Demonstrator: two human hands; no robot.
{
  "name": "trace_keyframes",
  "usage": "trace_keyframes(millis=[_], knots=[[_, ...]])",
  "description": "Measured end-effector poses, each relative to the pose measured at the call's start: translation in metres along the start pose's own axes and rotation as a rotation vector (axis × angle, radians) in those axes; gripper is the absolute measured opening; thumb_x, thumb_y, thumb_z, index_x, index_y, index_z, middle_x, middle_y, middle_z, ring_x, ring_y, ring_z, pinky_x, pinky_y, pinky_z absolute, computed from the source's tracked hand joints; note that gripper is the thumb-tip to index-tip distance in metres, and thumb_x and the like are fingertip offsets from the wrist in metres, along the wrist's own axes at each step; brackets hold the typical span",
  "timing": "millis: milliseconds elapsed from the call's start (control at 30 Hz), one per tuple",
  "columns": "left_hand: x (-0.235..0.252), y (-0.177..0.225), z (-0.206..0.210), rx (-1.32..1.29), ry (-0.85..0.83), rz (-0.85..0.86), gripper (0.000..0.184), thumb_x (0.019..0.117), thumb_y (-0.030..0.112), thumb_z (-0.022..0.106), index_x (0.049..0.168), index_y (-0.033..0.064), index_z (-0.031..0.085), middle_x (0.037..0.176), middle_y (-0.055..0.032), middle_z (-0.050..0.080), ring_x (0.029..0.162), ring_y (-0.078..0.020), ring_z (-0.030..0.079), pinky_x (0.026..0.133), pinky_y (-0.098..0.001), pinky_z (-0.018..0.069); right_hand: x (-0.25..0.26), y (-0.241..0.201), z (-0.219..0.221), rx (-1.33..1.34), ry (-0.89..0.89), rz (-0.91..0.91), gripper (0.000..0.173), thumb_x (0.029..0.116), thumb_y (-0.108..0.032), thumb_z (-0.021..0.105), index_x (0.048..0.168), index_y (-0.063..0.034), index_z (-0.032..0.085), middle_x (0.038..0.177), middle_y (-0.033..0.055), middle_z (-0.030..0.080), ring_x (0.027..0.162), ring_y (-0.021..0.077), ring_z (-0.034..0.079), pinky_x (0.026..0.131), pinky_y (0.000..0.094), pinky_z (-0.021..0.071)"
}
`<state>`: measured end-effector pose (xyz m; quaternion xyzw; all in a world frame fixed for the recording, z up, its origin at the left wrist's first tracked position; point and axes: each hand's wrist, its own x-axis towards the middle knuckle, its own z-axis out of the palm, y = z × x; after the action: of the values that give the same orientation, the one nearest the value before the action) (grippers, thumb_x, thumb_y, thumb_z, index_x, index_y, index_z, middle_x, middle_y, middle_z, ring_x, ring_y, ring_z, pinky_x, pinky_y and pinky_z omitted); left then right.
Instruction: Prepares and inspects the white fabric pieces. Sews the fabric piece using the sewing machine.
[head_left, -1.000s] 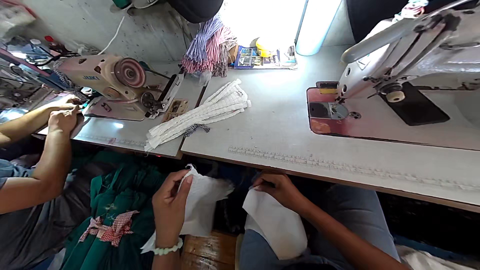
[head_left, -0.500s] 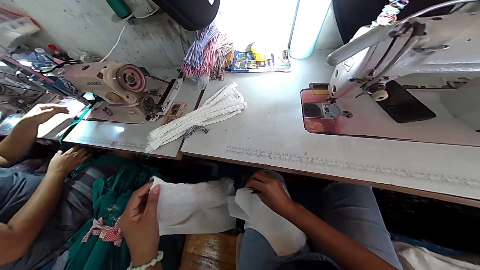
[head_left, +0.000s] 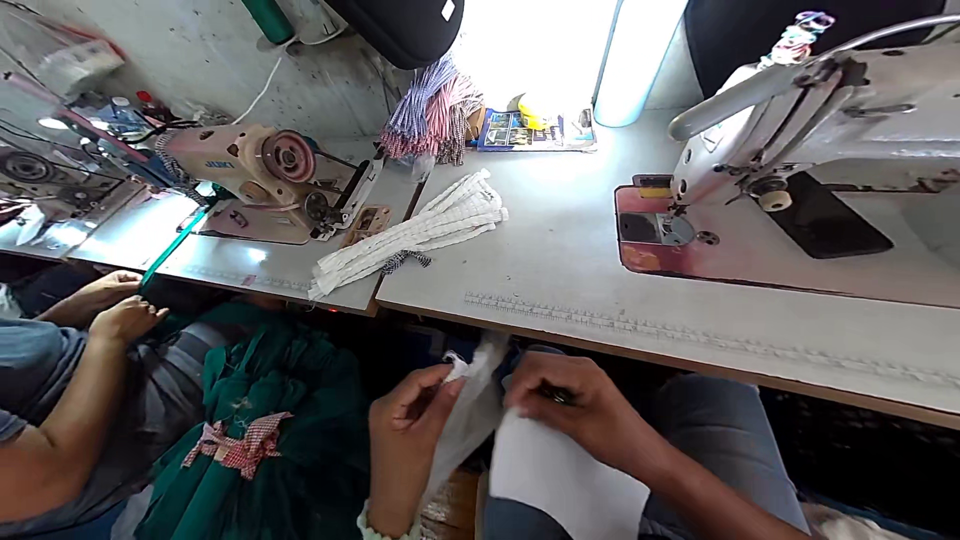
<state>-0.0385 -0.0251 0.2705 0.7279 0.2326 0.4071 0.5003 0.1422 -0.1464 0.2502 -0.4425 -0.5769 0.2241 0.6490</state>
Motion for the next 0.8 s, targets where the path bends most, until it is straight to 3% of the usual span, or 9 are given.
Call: trace_keyframes(millis=[100,333,400,467,533,633,733,800], knots=[[-0.005,0.001,0.010,-0.040,-0.060,0.005,0.014,0.0909,0.003,0.069,0.103,0.0031,0.076,0.094,0.0053,0.076,0.082,0.0016,0.070,0.075,-0.0166,0.0597,0.014,0.003,0.019,-0.033,0.111,0.088,0.014,0.0929,-0.015,0.073,0.095,-0.0011,0.072,0.087,-0.0004,0.068,0.074,-0.0072,0.057,0.065,0.0064,0.0462],[-0.003,-0.007,0.013,-0.007,-0.129,0.040,0.018,0.0943,0.000,0.062,0.106,-0.0005,0.075,0.098,0.0008,0.074,0.087,0.0010,0.069,0.079,-0.0152,0.0583,0.014,0.001,0.022,-0.121,0.207,0.201,0.013,0.0904,-0.015,0.075,0.093,-0.0029,0.071,0.080,-0.0032,0.067,0.066,-0.0082,0.057,0.058,0.0057,0.0457],[-0.004,-0.008,0.013,-0.030,-0.145,0.047,0.019,0.0982,0.007,0.059,0.108,0.0016,0.075,0.099,0.0015,0.074,0.088,0.0004,0.069,0.079,-0.0159,0.0583,0.015,0.000,0.022,-0.110,0.219,0.233,0.013,0.0903,-0.015,0.075,0.093,-0.0036,0.070,0.078,-0.0045,0.066,0.063,-0.0085,0.056,0.057,0.0061,0.0457],[-0.005,-0.009,0.011,-0.055,-0.175,0.042,0.027,0.1031,0.028,0.058,0.112,0.0075,0.075,0.102,0.0051,0.073,0.090,0.0016,0.068,0.080,-0.0162,0.0572,0.016,0.000,0.023,-0.089,0.225,0.267,0.012,0.0904,-0.014,0.075,0.093,-0.0040,0.070,0.077,-0.0052,0.065,0.061,-0.0083,0.056,0.055,0.0067,0.0458],[-0.008,-0.009,0.013,-0.046,-0.162,0.033,0.032,0.0961,0.036,0.068,0.112,0.0083,0.074,0.102,0.0058,0.073,0.091,0.0010,0.069,0.080,-0.0176,0.0592,0.016,0.000,0.025,-0.066,0.230,0.290,0.011,0.0904,-0.014,0.075,0.093,-0.0043,0.069,0.077,-0.0056,0.065,0.059,-0.0081,0.055,0.053,0.0072,0.0462],[-0.009,-0.011,0.020,0.035,-0.028,0.070,0.015,0.0900,0.016,0.075,0.099,0.0037,0.076,0.091,0.0038,0.074,0.082,0.0015,0.069,0.074,-0.0152,0.0588,0.017,0.001,0.026,-0.055,0.206,0.302,0.013,0.0901,-0.015,0.075,0.093,-0.0042,0.068,0.075,-0.0059,0.064,0.059,-0.0086,0.055,0.053,0.0067,0.0451],[-0.002,-0.012,0.002,0.053,0.070,0.067,0.009,0.0937,0.013,0.070,0.098,0.0118,0.078,0.093,0.0097,0.075,0.085,0.0021,0.069,0.077,-0.0170,0.0588,0.017,0.013,0.015,-0.121,0.073,0.272,0.020,0.0967,-0.020,0.069,0.096,-0.0006,0.070,0.075,-0.0015,0.063,0.060,-0.0066,0.052,0.054,0.0083,0.0429],[0.009,-0.008,-0.029,0.025,0.209,0.023,0.013,0.0954,0.010,0.066,0.097,0.0163,0.077,0.093,0.0123,0.075,0.085,0.0001,0.071,0.078,-0.0212,0.0600,0.010,0.032,0.004,-0.264,-0.003,0.222,0.024,0.0997,-0.021,0.064,0.096,0.0018,0.071,0.076,0.0066,0.066,0.064,0.0032,0.057,0.061,0.0167,0.0470]])
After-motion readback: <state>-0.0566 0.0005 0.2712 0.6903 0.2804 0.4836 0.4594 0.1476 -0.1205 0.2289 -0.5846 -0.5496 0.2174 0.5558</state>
